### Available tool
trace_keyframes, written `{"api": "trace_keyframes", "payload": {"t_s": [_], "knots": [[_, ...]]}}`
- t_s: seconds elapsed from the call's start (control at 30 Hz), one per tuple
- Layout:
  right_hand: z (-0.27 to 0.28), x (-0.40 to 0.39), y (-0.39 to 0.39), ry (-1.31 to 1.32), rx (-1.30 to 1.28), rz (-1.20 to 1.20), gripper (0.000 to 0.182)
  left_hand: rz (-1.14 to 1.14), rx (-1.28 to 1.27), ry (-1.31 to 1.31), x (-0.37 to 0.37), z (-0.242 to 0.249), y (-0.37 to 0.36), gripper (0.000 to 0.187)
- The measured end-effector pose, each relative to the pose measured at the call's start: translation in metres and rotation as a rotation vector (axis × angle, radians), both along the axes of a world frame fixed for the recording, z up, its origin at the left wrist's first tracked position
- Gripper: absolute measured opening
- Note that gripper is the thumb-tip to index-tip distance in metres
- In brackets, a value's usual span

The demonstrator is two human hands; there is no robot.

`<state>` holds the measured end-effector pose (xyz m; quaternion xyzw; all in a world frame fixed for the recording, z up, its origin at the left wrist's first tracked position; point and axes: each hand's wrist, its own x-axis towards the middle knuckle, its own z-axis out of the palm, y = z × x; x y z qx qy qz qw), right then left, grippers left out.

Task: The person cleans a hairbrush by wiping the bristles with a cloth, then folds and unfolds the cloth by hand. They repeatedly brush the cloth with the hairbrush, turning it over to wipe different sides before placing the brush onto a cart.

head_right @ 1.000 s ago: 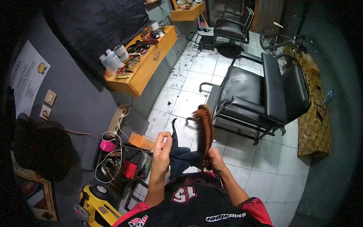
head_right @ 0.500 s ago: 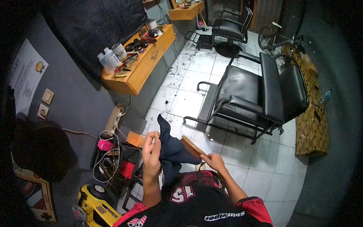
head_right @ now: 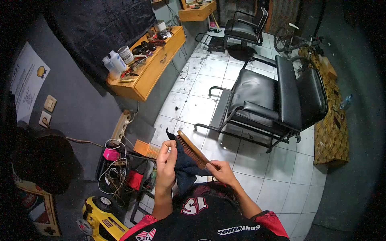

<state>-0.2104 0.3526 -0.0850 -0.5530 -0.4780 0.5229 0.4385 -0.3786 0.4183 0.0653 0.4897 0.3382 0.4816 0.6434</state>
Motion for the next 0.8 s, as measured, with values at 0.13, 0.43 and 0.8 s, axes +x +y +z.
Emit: {"api": "trace_keyframes", "payload": {"t_s": [0.13, 0.43, 0.8], "knots": [[-0.012, -0.006, -0.012, 0.460, 0.021, -0.069, 0.037, 0.074, -0.017, 0.055, -0.005, 0.000, 0.004, 0.010], [-0.089, -0.004, 0.010, -0.376, -0.175, 0.303, 0.059, 0.072, 0.170, 0.016, -0.002, 0.015, -0.002, 0.014], [-0.100, 0.009, 0.013, -0.098, -0.223, -0.040, 0.060, 0.224, 0.112, -0.006, -0.017, 0.012, 0.008, 0.008]]}}
